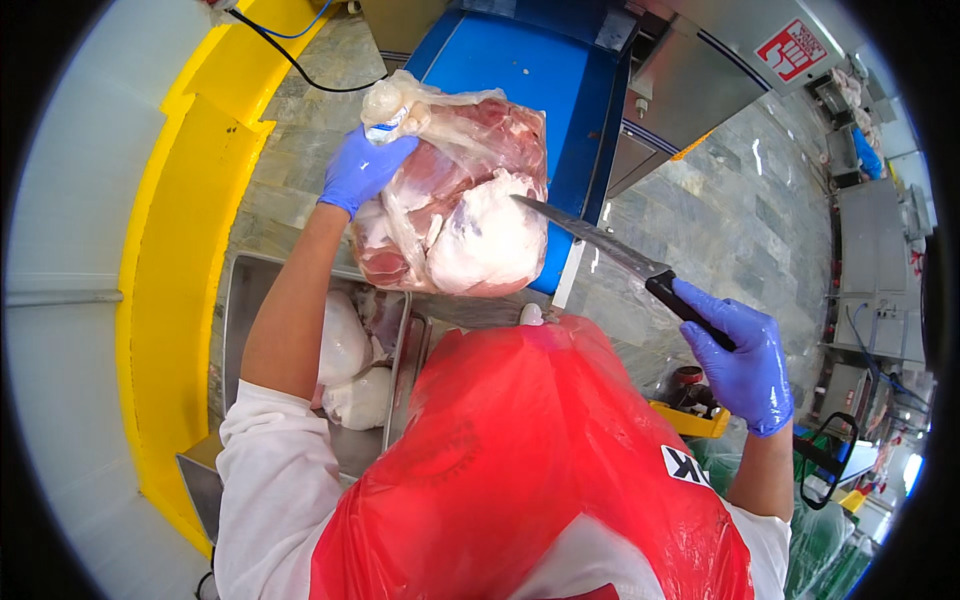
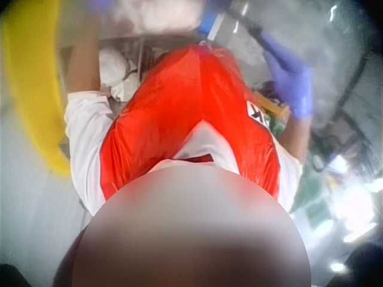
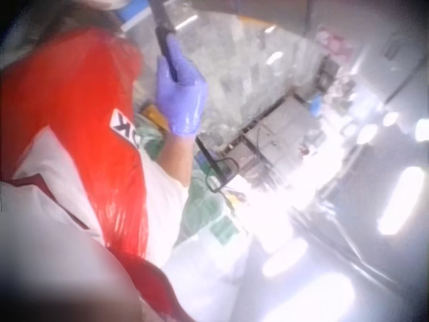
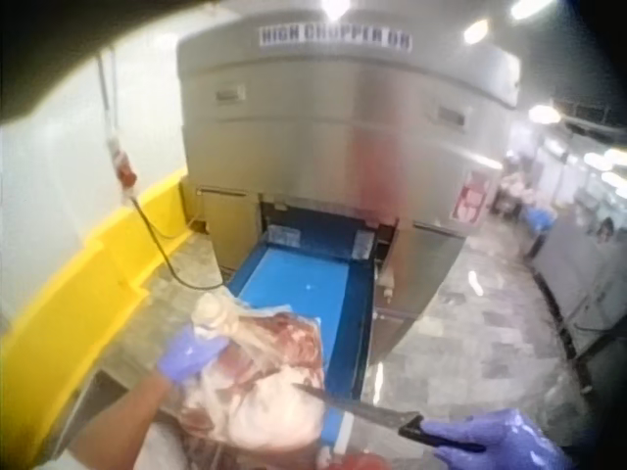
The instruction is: The person removes a large raw meat cut from a water-filled metal bin and places it on a blue cutting board. Using a knife, the person trims fat and connective tissue from the meat, separating pieces and setting them aside.
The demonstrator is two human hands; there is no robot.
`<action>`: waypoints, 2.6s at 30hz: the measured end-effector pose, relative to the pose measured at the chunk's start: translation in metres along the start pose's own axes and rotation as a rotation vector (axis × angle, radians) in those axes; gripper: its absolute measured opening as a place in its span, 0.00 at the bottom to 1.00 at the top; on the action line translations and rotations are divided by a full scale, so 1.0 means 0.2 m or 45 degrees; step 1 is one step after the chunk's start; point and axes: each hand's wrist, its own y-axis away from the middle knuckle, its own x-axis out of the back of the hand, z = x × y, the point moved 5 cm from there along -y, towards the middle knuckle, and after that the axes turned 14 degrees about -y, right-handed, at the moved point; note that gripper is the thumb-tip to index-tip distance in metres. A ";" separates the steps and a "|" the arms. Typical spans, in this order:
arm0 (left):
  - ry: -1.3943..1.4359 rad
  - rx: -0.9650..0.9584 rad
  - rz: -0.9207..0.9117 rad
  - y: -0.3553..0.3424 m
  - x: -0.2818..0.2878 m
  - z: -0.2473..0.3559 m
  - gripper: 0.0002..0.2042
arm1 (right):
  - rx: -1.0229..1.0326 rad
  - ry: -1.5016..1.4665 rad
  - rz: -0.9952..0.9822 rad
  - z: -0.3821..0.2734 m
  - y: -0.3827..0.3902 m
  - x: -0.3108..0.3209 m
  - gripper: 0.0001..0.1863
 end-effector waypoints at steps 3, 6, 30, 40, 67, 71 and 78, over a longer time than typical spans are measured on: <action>0.115 0.000 0.088 0.01 -0.02 -0.05 0.30 | -0.020 0.113 -0.045 -0.08 -0.02 0.04 0.25; 0.397 -0.026 0.207 0.03 -0.06 -0.07 0.31 | -0.015 0.189 -0.096 -0.15 -0.07 0.05 0.24; 0.494 0.062 0.040 -0.07 -0.14 -0.14 0.31 | -0.322 0.092 -0.265 -0.31 -0.31 0.11 0.22; 0.372 0.093 0.165 -0.03 -0.13 -0.12 0.36 | -0.261 0.232 -0.476 -0.35 -0.62 0.03 0.20; 0.467 0.185 0.460 -0.04 -0.13 -0.14 0.21 | 0.558 0.060 0.407 0.94 -0.04 -0.90 0.29; 0.339 0.258 0.454 -0.07 -0.15 -0.19 0.23 | 0.566 0.059 0.442 1.04 -0.09 -1.00 0.30; 0.246 0.376 0.539 -0.05 -0.14 -0.21 0.26 | 0.440 0.156 0.236 0.78 -0.10 -0.56 0.27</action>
